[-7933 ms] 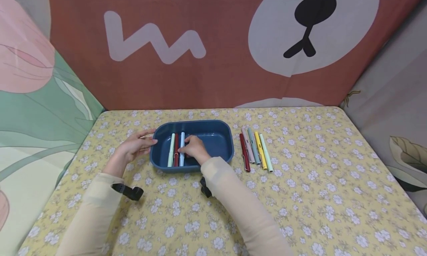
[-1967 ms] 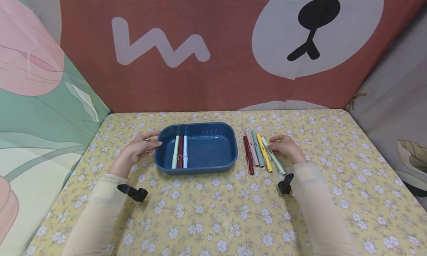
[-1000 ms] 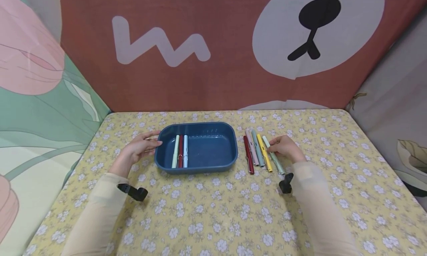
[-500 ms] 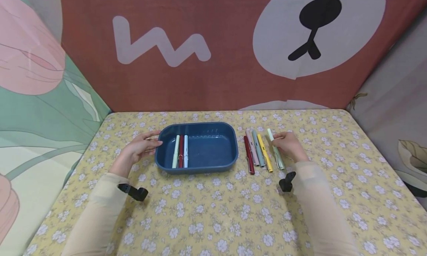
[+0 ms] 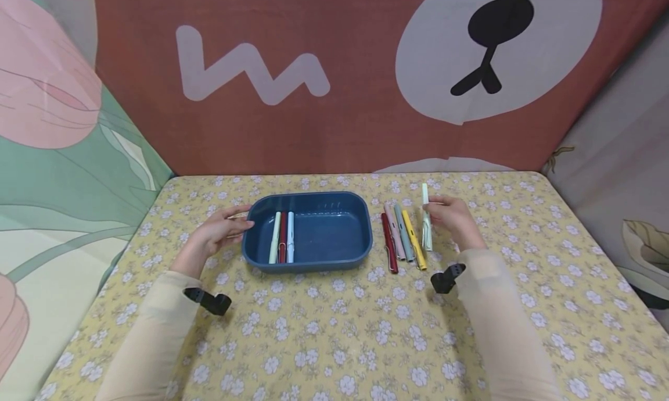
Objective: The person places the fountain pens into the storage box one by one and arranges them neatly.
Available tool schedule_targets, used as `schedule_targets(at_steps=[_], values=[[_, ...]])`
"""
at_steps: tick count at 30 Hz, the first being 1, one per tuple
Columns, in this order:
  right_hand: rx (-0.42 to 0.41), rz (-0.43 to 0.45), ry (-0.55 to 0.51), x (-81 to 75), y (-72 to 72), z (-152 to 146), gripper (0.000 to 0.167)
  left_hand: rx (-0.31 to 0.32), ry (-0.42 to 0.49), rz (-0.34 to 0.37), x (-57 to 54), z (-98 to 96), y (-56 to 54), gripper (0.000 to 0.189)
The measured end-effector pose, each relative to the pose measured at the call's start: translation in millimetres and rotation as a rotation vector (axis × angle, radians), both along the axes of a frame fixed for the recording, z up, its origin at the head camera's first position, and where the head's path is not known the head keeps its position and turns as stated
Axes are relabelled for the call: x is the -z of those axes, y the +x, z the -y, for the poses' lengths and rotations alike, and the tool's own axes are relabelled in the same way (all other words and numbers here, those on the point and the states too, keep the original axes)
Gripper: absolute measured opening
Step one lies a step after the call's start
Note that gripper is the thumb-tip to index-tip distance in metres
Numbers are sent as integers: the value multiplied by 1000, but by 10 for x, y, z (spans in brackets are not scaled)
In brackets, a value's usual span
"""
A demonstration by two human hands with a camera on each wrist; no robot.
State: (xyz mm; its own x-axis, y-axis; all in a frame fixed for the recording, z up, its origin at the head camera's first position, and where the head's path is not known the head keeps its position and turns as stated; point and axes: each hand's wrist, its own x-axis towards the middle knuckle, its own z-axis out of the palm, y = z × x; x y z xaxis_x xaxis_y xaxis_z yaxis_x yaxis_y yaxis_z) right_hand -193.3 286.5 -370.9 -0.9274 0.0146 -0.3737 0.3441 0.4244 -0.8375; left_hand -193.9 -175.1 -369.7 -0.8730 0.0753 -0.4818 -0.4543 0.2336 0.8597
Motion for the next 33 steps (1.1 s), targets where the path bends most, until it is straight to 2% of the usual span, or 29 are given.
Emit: schedule_targets(at_steps=[3,6,8,11,14,23,29,33], values=[[32,-3,-62,-28,-20,25,71,0,-1,2,-9,0,2,59],[76,-10,-186,-54,-39,66,72,0,-5,2,-9,0,2,59],[110,-16,-309,-75,-45,104,71,-1,-5,1,-5,-2,1,59],[135,-21,-450,-108,-43,176,56,0,-6,1,-4,-2,1,59],[139,-25,-523,-148,-40,264,37,2,-4,2,-4,2,2,59],[93,-31,-572,-256,-49,527,26,2,-5,7,-2,8,-6,59],[49,-45,-504,-282,-75,704,60,-1,-4,16,-1,5,-10,60],[44,-47,-473,-292,-94,818,62,-2,1,20,2,7,-8,60]])
